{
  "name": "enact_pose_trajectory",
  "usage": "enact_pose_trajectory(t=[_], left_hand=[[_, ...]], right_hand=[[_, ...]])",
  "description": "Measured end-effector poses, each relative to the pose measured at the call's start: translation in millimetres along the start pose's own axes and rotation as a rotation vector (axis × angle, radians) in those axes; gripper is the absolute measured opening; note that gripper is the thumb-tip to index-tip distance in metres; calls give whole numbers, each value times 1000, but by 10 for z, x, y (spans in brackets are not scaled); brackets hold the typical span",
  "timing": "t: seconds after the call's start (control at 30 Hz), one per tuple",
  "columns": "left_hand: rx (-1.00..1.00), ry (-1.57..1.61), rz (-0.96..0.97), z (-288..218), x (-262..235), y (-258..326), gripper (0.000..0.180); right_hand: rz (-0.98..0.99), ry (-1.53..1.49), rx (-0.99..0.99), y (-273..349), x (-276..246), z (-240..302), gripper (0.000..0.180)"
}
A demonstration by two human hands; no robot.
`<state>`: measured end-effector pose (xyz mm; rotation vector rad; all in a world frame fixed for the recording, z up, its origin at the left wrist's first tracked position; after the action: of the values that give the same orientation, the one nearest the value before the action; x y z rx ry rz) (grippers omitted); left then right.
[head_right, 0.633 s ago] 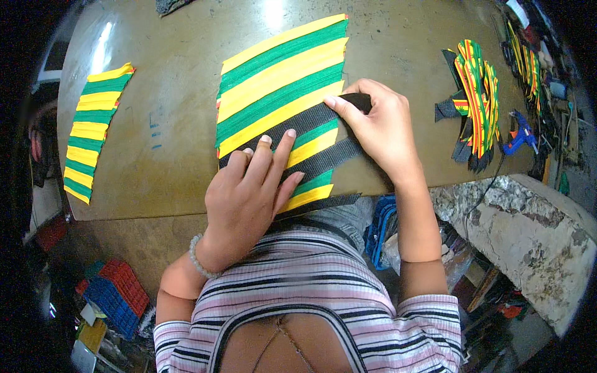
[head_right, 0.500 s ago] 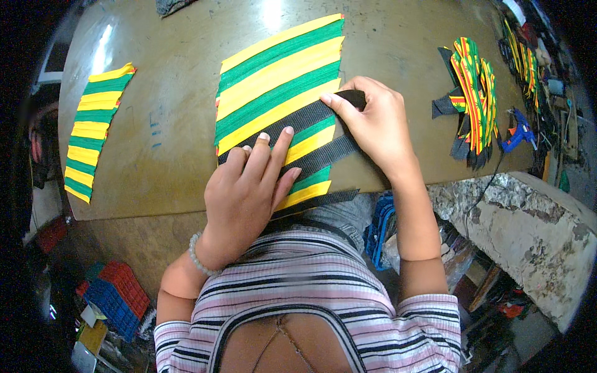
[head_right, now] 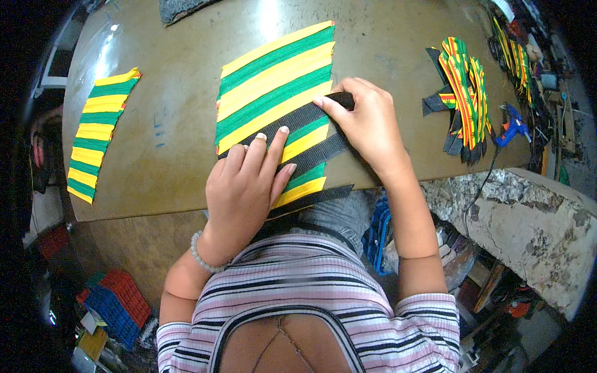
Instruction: The person aligns and places black fabric strips onto a green and yellow striped fabric piece on a work table. They repeatedly adjust the strips to ensure proper alignment and then flip the fabric to inspect the other side.
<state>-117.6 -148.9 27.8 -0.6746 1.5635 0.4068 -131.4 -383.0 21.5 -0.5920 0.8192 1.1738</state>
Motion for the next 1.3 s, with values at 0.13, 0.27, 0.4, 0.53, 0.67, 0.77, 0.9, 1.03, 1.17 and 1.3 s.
enact_pose_trajectory(t=[0.13,0.27,0.4,0.53,0.67,0.77,0.9,1.03,1.17,1.3], left_hand=[[-7,-18,-10,-11,28,-2,52],[-22,-2,-18,6,50,10,52],[-25,70,-34,65,66,55,50],[-12,174,-68,136,57,100,49],[-55,367,-66,244,10,167,47],[-9,377,-62,318,-12,195,47],[14,398,-40,360,3,192,48],[5,465,-23,385,-45,257,46],[-21,574,-56,424,-77,328,40],[-3,590,-94,452,-63,344,33]], right_hand=[[-400,371,-182,78,-118,415,31],[62,185,-451,250,23,620,28],[61,181,-281,271,80,379,29],[129,345,-431,330,86,349,36],[126,337,-431,104,-57,318,34],[-74,424,-235,-581,-221,73,29],[-312,210,-779,-1836,18,99,28],[-193,279,-631,-2665,206,402,26],[-76,417,-640,-2783,200,500,24],[36,605,-871,-2745,51,485,25]])
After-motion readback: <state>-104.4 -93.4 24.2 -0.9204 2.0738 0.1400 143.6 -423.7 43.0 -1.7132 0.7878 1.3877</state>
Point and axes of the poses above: each hand's wrist, its own y-axis away from the middle knuckle, its own x-axis out of the palm, z = x × y, the point moved 1 cm from there along -y, towards the middle knuckle, and after that the axes turned 6 degrees about z, right-handed, at the moved point
